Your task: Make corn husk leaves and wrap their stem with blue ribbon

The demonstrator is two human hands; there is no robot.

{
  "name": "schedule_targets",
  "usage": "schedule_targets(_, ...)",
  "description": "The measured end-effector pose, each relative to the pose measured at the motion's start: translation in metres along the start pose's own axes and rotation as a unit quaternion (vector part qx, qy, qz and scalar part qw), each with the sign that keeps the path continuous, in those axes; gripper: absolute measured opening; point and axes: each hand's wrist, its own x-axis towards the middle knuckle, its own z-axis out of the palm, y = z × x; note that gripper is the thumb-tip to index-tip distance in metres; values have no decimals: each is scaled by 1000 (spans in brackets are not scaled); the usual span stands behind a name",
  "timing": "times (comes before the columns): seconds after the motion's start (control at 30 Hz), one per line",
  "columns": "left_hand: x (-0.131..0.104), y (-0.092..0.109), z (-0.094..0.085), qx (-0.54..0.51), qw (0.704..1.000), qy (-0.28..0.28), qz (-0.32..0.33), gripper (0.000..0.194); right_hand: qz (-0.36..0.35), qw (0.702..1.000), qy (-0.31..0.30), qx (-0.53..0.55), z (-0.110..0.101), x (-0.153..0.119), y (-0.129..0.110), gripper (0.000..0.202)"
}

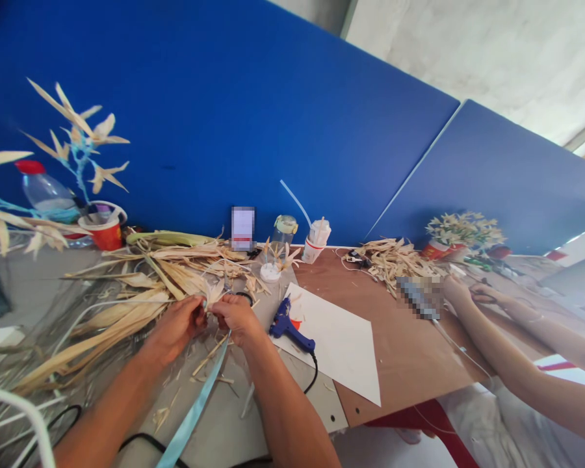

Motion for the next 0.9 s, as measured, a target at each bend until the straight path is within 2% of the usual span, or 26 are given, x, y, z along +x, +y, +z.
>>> schedule_targets(0.17, -1, 2, -4, -27, 999, -24, 15, 28, -5, 1000, -4, 10, 0, -1, -1, 24)
schedule_targets(0.3, -3, 1, -5, 17, 999, -40, 32, 25, -20, 1000, -1, 11, -1, 0, 0, 24)
schedule_targets(0.43, -6, 3, -3, 58, 994, -28, 85, 23, -16, 999, -4, 37, -3, 1, -1, 28)
schedule_targets(0.53, -6, 8, -5, -10, 995, -16, 99, 24, -11, 997, -31, 69, -5, 0, -3, 28)
schedule_targets(0.57, -4, 10, -7, -50, 995, -8, 87, 24, -13, 996, -39, 75, -5, -1, -4, 28)
schedule_targets(0.63, 0, 11, -12, -94, 995, 22, 21, 16, -18, 995, -51, 79, -5, -1, -4, 27)
schedule_targets(0.7, 4, 12, -17, -123, 992, 25, -34, 11, -23, 995, -54, 78, -5, -1, -4, 27)
schedule_targets(0.8, 6, 11, -19, -150, 988, 7, -32, 14, -20, 995, -54, 79, -4, -1, -4, 28)
schedule_targets(0.9, 5, 8, -16, -114, 992, -6, -48, 9, -16, 995, -58, 77, -3, -2, -4, 27)
